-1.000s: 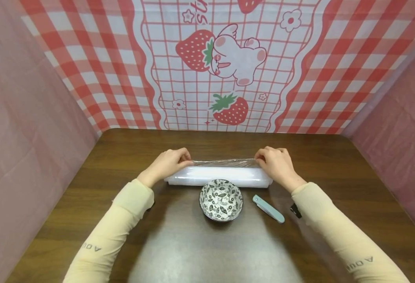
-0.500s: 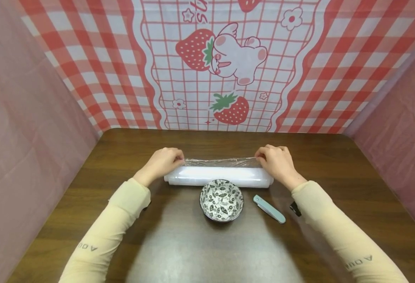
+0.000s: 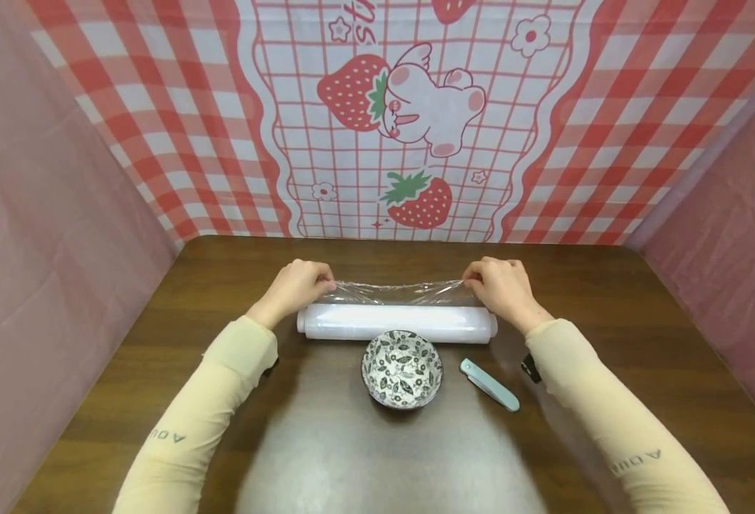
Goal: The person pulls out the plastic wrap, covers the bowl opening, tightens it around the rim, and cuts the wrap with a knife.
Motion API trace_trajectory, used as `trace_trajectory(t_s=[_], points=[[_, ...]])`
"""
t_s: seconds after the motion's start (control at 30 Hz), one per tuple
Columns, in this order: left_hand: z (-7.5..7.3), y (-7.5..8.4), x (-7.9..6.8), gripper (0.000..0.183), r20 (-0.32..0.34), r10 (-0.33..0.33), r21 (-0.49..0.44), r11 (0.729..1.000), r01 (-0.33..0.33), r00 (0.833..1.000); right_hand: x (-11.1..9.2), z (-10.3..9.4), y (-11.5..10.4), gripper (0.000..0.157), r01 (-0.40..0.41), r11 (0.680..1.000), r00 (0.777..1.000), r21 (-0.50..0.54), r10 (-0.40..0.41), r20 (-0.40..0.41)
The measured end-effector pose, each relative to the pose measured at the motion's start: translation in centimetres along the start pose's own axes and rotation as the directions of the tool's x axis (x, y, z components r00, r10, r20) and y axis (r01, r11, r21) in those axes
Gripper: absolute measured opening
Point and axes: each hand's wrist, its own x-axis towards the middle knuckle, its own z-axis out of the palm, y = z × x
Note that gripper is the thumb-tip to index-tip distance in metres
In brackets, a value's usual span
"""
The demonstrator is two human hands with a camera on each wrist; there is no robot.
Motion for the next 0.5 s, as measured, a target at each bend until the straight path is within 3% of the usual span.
trace_trajectory(t_s=[0.5], points=[[-1.6,-0.5,1.4,0.01,-0.056,0.007,-0.043,0.999,-0.009,0.998,2.2,-1.4,0.4,0.01,-0.01,1.0,1.0,0.007,0.01,-0.02]])
